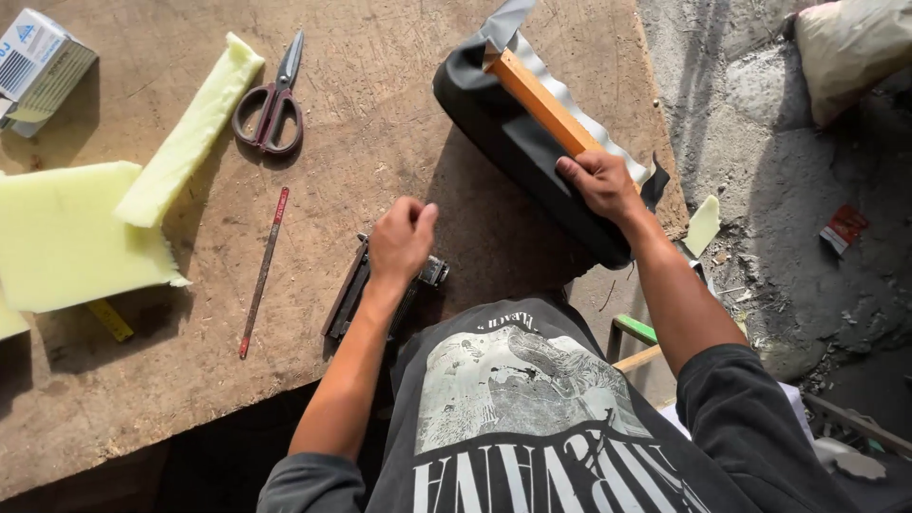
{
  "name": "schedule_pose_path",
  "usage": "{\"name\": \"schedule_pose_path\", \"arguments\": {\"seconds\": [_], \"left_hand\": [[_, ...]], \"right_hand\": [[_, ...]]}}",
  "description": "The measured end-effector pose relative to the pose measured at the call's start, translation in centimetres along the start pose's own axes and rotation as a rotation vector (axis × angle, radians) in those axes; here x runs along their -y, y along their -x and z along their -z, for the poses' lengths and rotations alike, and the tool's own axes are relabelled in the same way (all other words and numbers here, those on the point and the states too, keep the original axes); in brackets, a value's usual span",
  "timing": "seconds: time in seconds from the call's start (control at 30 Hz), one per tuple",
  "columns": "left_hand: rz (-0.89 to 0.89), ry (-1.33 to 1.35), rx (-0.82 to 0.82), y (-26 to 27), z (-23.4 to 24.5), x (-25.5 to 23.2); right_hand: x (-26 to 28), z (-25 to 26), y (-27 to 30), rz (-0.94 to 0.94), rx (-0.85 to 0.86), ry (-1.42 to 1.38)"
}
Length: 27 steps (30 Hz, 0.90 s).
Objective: The person staples black fabric onto a wooden frame covered with yellow foam using a staple gun. They then use scissors to trim the excess fabric from the edges of the frame.
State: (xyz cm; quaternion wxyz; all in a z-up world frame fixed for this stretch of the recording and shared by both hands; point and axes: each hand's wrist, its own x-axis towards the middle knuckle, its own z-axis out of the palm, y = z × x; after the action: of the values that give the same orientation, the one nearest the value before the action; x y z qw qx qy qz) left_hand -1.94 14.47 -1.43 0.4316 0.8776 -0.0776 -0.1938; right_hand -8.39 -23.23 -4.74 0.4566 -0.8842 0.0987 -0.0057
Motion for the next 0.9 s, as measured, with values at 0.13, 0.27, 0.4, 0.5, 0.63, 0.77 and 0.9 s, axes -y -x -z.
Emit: {"name": "schedule_pose_path", "arguments": {"seconds": [0.13, 0.27, 0.4, 0.5, 0.63, 0.77, 0.9], "left_hand": [[-0.064, -0.140, -0.111, 5.5, 2.5, 1.4], [0.266, -0.286, 0.150, 9.1, 2.5, -1.1], [0.347, -0.256, 0.128, 10.0, 2.2, -2.7], [0.261, -0.408, 0.013, 12.1, -0.7, 3.0], [0.221, -0.366, -0.060, 12.5, -2.1, 7.8], [0.536, -0.216, 0.035, 9.9, 1.6, 4.2], [0.439, 0.090, 0.136, 7.3, 4.4, -7.7]], "right_hand": [[-3.4, 3.6, -2.0, -0.334, 0.017, -0.196], [-11.5, 3.6, -3.6, -0.425, -0.094, -0.499], [-8.4, 1.6, -3.3, -0.407, -0.175, -0.578], [-0.7, -1.0, -0.7, -0.279, -0.164, -0.355], [3.5, -8.9, 2.5, -0.167, -0.235, -0.177], [6.4, -14.7, 3.7, 0.111, -0.354, 0.119], [5.8, -15.1, 3.5, 0.195, -0.356, 0.198]]}}
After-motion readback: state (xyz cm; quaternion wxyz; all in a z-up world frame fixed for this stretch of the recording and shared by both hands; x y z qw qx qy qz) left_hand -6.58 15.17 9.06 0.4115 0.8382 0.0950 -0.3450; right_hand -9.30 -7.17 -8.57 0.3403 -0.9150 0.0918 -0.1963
